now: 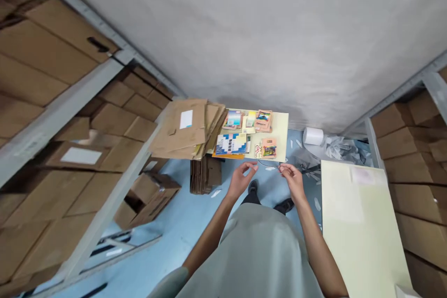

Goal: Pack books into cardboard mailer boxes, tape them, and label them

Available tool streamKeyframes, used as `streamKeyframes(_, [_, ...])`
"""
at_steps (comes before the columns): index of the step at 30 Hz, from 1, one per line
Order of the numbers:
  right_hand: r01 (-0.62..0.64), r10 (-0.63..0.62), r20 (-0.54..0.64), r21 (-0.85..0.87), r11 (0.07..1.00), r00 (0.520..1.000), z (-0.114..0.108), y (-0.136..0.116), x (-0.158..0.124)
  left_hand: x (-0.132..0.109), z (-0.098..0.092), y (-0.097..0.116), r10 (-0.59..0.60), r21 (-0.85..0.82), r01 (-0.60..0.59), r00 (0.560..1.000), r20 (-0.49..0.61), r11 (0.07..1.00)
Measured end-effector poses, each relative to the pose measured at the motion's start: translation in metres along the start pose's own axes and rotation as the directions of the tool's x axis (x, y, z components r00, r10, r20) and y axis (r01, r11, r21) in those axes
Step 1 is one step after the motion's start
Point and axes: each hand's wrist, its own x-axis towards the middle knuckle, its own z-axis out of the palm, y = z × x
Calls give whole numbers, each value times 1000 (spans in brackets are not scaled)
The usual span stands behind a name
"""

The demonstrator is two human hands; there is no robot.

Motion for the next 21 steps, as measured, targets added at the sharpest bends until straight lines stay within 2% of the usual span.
streamKeyframes(3, [-7,14,104,-63,998,995,59,7,9,-5,-55,-19,7,-27,-11,992,-125,1000])
streamKeyframes(7, [5,28,223,-147,989,974,154,23,29,-4,-143,-49,-7,-87,-17,962,-275,996])
streamKeyframes(11, [30,43,303,-233,972,952,249,43,50,4,-239,-84,-4,-113,-50,903,-429,992])
streamKeyframes(14, [32,64,335,-275,961,940,306,56,65,15,-303,-112,-33,-147,-50,856,-516,988])
streamKeyframes(17, [28,95,350,-331,943,932,348,70,80,34,-350,-143,-94,-200,-26,821,-563,979])
streamKeyframes(19, [11,128,345,-374,927,930,368,79,91,51,-370,-163,-129,-237,-13,809,-573,971])
streamKeyframes(21, [-10,160,327,-417,909,931,385,89,102,70,-381,-181,-172,-283,2,801,-574,959])
